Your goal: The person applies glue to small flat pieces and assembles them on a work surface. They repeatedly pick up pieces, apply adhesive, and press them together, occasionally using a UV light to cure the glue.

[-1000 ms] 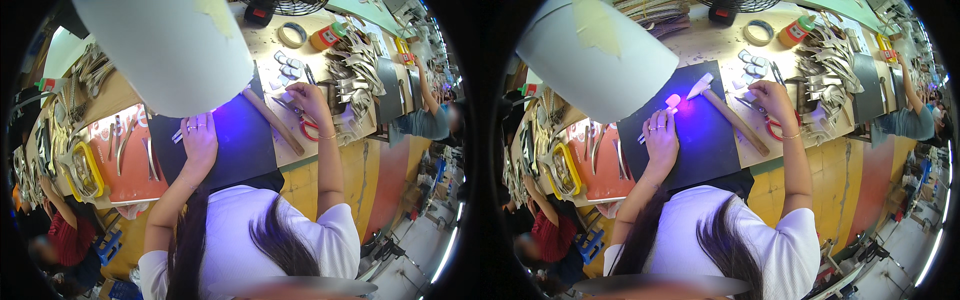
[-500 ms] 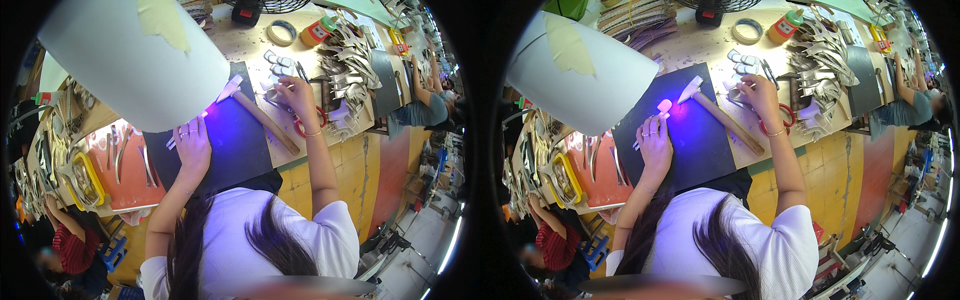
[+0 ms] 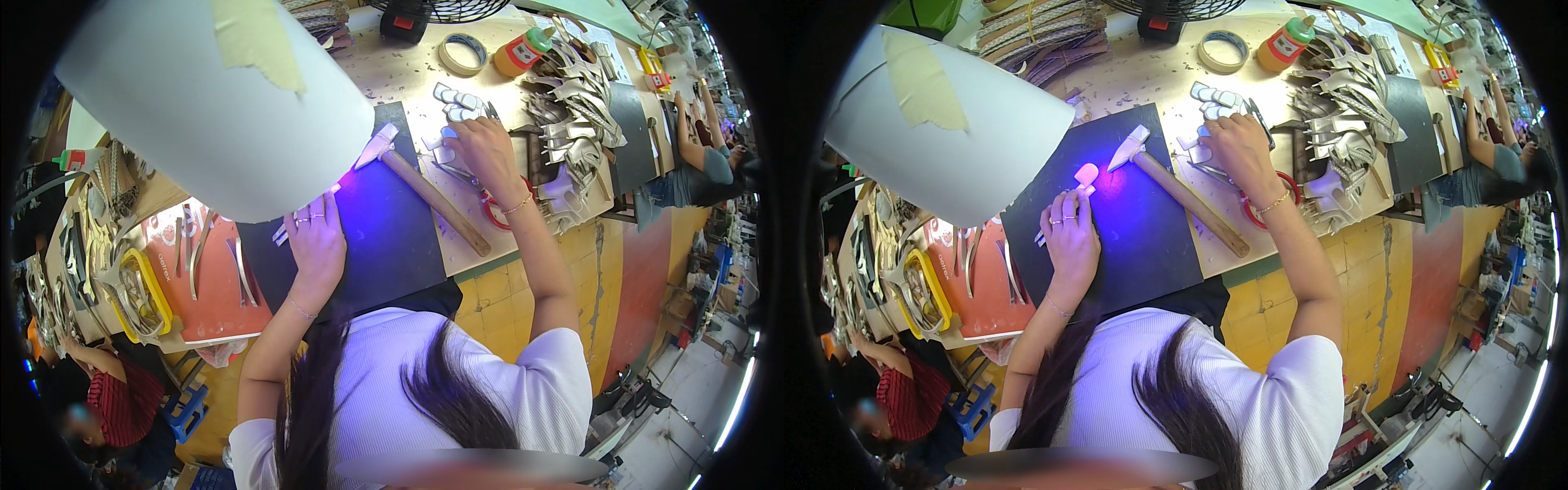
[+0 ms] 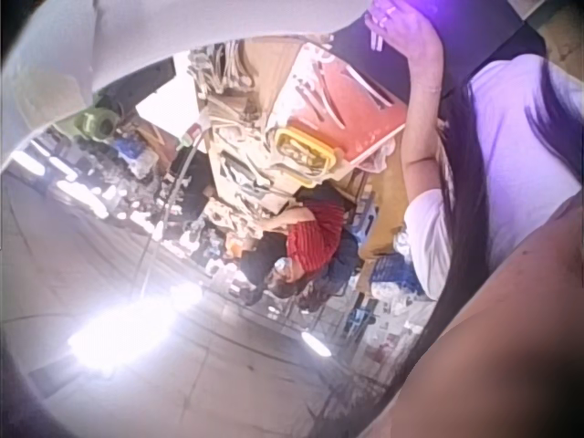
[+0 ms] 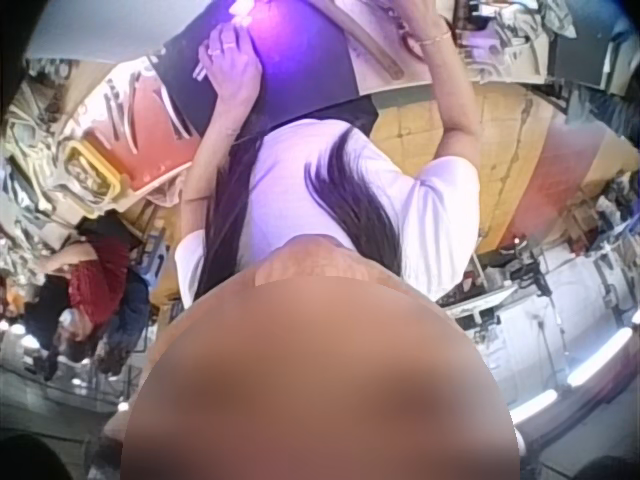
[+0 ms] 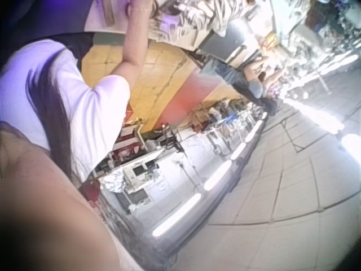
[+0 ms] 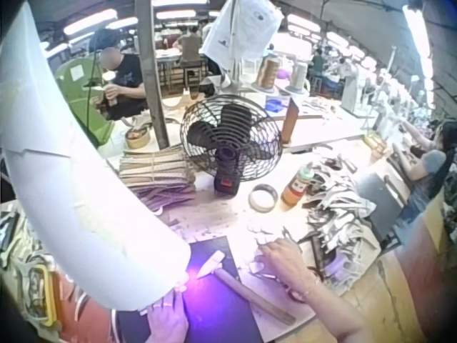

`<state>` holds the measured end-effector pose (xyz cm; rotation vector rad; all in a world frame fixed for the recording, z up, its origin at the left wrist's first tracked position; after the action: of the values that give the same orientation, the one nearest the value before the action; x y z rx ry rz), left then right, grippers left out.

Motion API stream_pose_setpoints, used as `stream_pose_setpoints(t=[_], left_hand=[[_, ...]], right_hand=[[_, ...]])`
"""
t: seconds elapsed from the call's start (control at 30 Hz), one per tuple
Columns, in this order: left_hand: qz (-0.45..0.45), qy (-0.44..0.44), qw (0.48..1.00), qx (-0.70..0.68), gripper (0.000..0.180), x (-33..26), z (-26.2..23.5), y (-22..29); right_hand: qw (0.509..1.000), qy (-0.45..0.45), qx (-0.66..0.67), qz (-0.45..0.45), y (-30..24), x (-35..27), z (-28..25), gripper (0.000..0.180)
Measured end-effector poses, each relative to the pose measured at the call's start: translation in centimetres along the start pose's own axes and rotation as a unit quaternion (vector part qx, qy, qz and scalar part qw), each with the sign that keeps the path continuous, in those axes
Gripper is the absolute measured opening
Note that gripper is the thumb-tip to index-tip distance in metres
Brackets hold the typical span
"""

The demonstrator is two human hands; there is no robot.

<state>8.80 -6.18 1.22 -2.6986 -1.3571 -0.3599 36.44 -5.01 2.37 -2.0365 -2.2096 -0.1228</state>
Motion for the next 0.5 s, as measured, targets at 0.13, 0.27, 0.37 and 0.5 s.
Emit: stream_pose_setpoints(t=[0.13,0.27,0.37,0.5], left_hand=[[-0.003,-0.004,1.0,-0.005,0.039,0.0,0.0,0.0],[-0.005,0.005,1.0,-0.016,0.04,-0.1,0.1,-0.1],[-0.003,0.008,1.0,-0.012,0.042,-0.2,0.3,-0.1],[-0.002,0.015,1.0,-0.013,0.043,-0.2,0.3,-0.1]], right_hand=[[1.0,-0.001,-0.021,-0.009,-0.7,0.3,0.0,0.023],[0.999,-0.02,0.021,0.023,-0.7,0.3,0.4,0.023],[0.991,-0.047,0.1,0.072,-0.3,0.1,0.9,0.023],[0.967,-0.052,0.221,0.119,0.8,0.2,1.1,0.024]])
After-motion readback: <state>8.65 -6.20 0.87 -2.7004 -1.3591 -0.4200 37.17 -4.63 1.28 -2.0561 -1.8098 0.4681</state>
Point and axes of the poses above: each hand's wrist, its own x-axis towards the middle knuckle, its own z-axis out of the palm, y = z × x, the point moved 6 cm from there along x, towards the middle knuckle, and after that the axes turned 1 degree about -x, right-handed, at the moved point
